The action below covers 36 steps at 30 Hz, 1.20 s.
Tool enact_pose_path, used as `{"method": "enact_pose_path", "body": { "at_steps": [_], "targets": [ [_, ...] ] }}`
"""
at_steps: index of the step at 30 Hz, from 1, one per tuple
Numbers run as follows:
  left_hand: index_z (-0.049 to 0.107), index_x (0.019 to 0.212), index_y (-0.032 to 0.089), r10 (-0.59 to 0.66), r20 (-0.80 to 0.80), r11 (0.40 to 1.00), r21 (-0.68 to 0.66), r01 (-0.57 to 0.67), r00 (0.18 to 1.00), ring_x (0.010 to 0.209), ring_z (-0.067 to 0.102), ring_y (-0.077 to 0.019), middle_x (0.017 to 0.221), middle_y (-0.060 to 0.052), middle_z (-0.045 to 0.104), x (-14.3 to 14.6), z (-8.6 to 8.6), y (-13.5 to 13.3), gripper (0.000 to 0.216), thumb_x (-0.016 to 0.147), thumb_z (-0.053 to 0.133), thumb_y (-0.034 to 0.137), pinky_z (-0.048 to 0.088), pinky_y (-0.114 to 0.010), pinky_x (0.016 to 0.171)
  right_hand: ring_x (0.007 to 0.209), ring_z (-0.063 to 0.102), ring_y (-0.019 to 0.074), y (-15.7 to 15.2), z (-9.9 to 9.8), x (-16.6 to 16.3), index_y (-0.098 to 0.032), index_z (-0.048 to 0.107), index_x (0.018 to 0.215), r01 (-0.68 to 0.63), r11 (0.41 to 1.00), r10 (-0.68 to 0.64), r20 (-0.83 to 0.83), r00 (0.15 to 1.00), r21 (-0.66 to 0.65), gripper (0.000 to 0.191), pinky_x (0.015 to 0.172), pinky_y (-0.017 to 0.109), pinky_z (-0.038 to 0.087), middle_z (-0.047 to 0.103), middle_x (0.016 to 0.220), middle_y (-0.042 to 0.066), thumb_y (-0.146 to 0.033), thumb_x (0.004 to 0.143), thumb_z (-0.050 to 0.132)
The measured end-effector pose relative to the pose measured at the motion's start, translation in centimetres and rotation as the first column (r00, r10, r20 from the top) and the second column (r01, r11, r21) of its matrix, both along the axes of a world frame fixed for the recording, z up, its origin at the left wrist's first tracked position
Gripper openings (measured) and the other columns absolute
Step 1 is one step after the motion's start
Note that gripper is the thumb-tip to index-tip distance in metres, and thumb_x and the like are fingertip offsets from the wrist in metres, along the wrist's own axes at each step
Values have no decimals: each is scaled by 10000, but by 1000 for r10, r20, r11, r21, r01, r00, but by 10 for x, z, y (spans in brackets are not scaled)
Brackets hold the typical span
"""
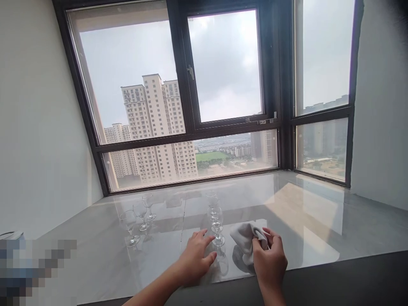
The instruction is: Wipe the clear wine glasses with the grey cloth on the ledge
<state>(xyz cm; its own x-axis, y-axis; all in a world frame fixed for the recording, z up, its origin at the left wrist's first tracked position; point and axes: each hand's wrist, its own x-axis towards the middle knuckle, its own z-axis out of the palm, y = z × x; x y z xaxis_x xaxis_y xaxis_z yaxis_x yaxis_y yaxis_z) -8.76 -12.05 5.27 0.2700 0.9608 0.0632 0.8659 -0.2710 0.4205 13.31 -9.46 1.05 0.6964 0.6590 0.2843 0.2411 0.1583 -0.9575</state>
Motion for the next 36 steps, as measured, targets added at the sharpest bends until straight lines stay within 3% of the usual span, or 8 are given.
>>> {"method": "enact_pose_path", "body": {
  "at_steps": [6,11,17,21,26,32,36],
  "targets": [
    [661,1289,317,-22,6,1000,15,21,1000,1419,355,-322,1538,-77,437,26,-9,15,472,862,550,484,289,-487,1185,915,682,297,3,2,-1,-237,604,1048,3,1000,-3,-7,1000,12,413,747,348,469,722,991,98,-415,678,567],
    [552,1412,312,-86,-22,996,30,87,996,1420,335,-319,1555,-70,423,26,-12,13,593,857,554,520,281,-487,1186,913,679,294,1,5,-2,-239,604,1047,3,1000,-3,-19,1000,3,415,744,346,466,723,983,95,-413,672,567],
    [570,1390,339,-54,-97,995,74,61,994,1403,336,-348,1500,-53,496,16,-6,7,549,870,537,511,210,-554,1187,924,674,290,-1,5,-1,-245,601,1039,-6,1000,6,-34,999,-9,408,748,346,461,723,988,89,-424,674,564],
    [577,1373,377,13,-149,997,77,-1,989,1392,351,-341,1484,-22,521,-8,-3,-5,498,886,507,454,183,-573,1179,926,675,297,1,3,0,-251,600,1043,-7,999,5,-38,999,-32,421,735,350,459,722,999,86,-436,667,565],
    [593,1366,351,167,-228,984,96,-148,959,1386,371,-335,1471,-32,543,-60,0,-3,496,894,454,416,198,-566,1160,931,676,302,1,1,1,-259,597,1054,-20,999,19,-34,999,-34,426,736,356,458,723,1005,79,-443,671,564],
    [559,1413,277,400,-302,917,130,-378,866,1403,366,-348,1531,-61,481,-123,-6,44,548,914,394,428,210,-570,1154,910,677,306,3,1,1,-253,600,1055,-22,999,21,-28,999,-44,438,732,365,464,722,1012,93,-447,664,570],
    [520,1441,282,509,-313,860,147,-489,802,1412,363,-333,1558,-48,445,-146,-11,77,543,935,366,404,233,-541,1152,908,679,304,3,0,1,-254,598,1055,-34,998,32,-33,999,-49,437,734,365,471,721,1020,94,-449,665,570]
  ]
}}
